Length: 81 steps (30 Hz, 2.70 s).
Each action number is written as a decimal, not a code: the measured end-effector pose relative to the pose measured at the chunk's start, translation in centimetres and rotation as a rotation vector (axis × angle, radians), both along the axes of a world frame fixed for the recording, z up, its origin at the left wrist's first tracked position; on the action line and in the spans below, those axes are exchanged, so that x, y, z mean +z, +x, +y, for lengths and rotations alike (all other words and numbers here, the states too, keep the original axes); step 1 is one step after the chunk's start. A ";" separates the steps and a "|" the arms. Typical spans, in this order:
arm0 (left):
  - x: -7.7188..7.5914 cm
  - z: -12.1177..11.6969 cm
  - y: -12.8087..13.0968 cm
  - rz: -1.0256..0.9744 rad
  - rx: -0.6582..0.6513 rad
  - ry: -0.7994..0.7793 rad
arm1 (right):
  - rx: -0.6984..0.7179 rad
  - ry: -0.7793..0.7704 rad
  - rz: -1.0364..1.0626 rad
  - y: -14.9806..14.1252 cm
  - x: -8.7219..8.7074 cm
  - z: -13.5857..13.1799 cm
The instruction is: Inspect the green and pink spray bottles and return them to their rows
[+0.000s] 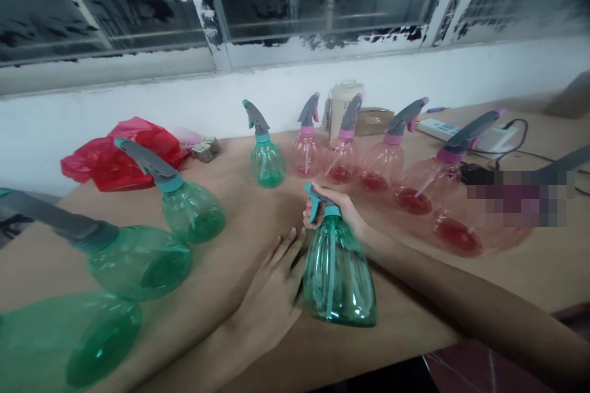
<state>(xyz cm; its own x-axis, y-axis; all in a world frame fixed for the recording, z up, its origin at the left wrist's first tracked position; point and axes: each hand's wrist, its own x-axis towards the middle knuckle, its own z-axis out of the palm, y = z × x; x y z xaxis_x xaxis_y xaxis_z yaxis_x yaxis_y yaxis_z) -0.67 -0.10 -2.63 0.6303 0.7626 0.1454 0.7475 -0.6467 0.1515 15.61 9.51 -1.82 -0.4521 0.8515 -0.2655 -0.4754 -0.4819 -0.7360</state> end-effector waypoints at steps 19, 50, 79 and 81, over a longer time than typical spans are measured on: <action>-0.6 3.1 -2.8 -0.134 0.313 0.050 | 0.196 0.078 0.140 0.4 -0.8 0.3; -1.2 3.7 -3.4 -0.077 0.304 0.097 | 0.277 -0.058 0.368 1.3 -1.3 0.9; -0.6 3.5 -3.0 -0.089 0.309 0.071 | 0.291 -0.084 0.321 1.4 -1.5 0.6; -0.5 3.5 -3.0 -0.081 0.313 0.071 | 0.290 -0.091 0.323 1.4 -1.5 0.6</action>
